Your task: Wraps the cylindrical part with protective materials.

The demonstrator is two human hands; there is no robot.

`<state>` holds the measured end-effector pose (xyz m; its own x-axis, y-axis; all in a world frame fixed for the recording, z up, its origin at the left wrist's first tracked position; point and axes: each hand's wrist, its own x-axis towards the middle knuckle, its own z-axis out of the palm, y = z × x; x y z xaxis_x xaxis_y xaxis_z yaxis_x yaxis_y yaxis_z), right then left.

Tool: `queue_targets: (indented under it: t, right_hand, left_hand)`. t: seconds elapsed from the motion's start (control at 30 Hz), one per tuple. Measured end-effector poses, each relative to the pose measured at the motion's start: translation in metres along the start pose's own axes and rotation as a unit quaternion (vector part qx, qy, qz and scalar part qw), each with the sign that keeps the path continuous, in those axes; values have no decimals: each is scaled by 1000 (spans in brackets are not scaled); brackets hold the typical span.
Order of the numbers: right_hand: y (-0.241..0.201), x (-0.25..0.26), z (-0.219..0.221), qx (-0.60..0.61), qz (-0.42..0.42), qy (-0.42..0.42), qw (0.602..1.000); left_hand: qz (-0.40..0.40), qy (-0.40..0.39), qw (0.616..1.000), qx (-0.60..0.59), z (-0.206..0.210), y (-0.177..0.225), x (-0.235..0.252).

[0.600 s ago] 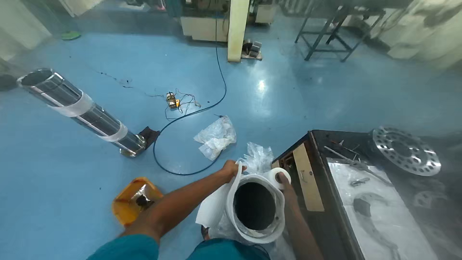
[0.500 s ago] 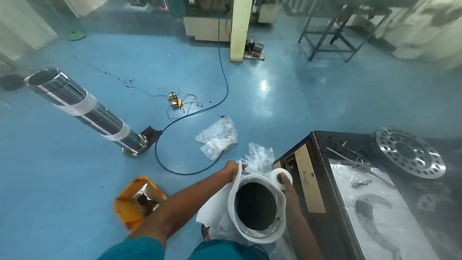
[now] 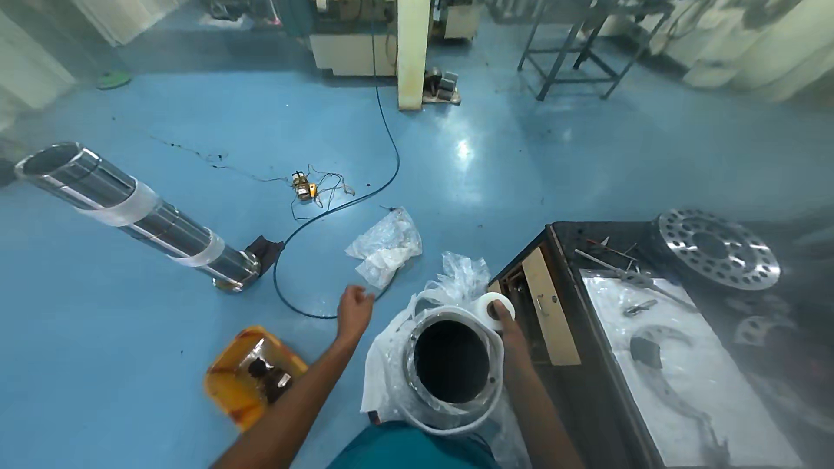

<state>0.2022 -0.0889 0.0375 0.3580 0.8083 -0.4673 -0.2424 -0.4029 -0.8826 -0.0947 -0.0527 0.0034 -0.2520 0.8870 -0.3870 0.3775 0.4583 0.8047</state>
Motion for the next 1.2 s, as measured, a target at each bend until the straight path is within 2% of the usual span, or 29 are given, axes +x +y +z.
queue_targets:
  t: [0.07, 0.13, 0.2, 0.3, 0.4, 0.53, 0.6, 0.77, 0.97, 1.1, 1.2]
  right_hand:
    - [2, -3, -1, -11, 6, -1, 1000]
    - [2, -4, 0, -15, 5, -4, 1000]
    - [1, -4, 1, -5, 5, -7, 1000]
    - [0, -7, 1, -3, 14, -10, 1000]
    - [-3, -10, 1, -16, 11, -20, 1000]
    - [-2, -10, 0, 1, 3, -18, 1000]
    - [-1, -12, 0, -2, 2, -23, 1000]
    - [-1, -9, -2, -11, -6, -29, 1000]
    - [2, -6, -3, 11, 7, -20, 1000]
    - [2, -7, -4, 7, -1, -25, 1000]
    - [5, -5, -3, 21, 4, -6, 1000]
  left_hand:
    - [-145, -61, 987, -27, -10, -39, -55]
    - [-271, -135, 949, -89, -9, -58, -100]
    - [-320, -197, 916, -144, -3, -54, -124]
    - [-355, -263, 878, -181, 8, -37, -130]
    - [-386, -245, 872, -174, 18, -38, -125]
    - [-311, -218, 920, -99, 9, -44, -128]
    - [-270, -169, 945, -77, -6, -42, -131]
    - [-213, -80, 971, -79, -33, -6, -121]
    - [-98, -107, 989, -36, -19, 56, -96]
    - [-81, -132, 988, -28, -10, 61, -78]
    - [-1, -169, 986, 16, 9, 63, -66]
